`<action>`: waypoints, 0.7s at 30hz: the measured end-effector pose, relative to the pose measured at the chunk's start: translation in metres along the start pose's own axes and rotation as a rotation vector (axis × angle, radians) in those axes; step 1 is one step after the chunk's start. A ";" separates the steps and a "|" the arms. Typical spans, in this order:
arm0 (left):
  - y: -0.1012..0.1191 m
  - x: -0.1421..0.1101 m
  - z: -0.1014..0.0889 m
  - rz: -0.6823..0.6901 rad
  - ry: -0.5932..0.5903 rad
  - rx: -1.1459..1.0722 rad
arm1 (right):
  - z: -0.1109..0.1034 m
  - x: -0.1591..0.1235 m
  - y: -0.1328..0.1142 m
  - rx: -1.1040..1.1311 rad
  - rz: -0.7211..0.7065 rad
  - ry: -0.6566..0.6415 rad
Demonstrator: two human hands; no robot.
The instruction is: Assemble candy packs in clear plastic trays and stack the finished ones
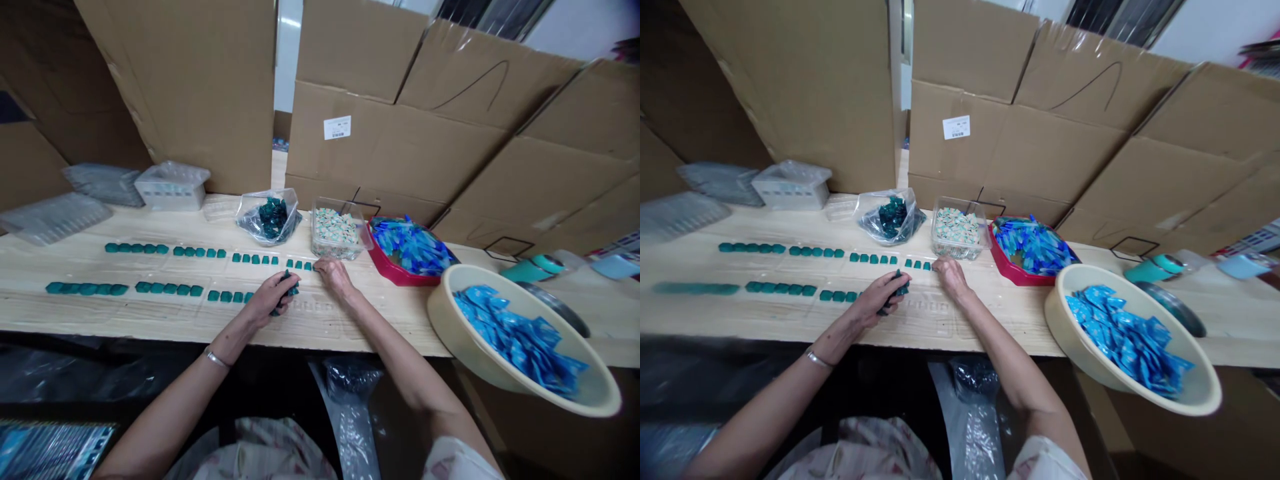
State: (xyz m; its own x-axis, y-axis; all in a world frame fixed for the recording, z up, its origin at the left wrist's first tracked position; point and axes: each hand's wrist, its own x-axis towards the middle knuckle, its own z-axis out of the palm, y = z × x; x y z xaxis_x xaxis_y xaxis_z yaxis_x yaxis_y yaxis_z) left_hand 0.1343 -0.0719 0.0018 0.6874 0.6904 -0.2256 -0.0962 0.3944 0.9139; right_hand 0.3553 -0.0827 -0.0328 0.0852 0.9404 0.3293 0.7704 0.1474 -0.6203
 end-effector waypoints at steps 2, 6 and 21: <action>0.001 0.002 0.002 -0.012 -0.024 -0.069 | -0.001 0.002 -0.001 -0.066 -0.030 -0.020; 0.001 0.004 0.005 0.013 -0.013 0.027 | -0.007 -0.003 -0.021 0.082 0.031 0.021; -0.002 0.006 0.012 0.085 0.099 0.331 | -0.015 -0.036 -0.067 0.914 0.402 0.104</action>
State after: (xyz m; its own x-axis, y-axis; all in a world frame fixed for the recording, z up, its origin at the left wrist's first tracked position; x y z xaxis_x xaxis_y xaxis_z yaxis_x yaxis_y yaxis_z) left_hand 0.1471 -0.0755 0.0031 0.6120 0.7743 -0.1608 0.0995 0.1264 0.9870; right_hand 0.3097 -0.1307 0.0078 0.3208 0.9471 0.0083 -0.1052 0.0443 -0.9935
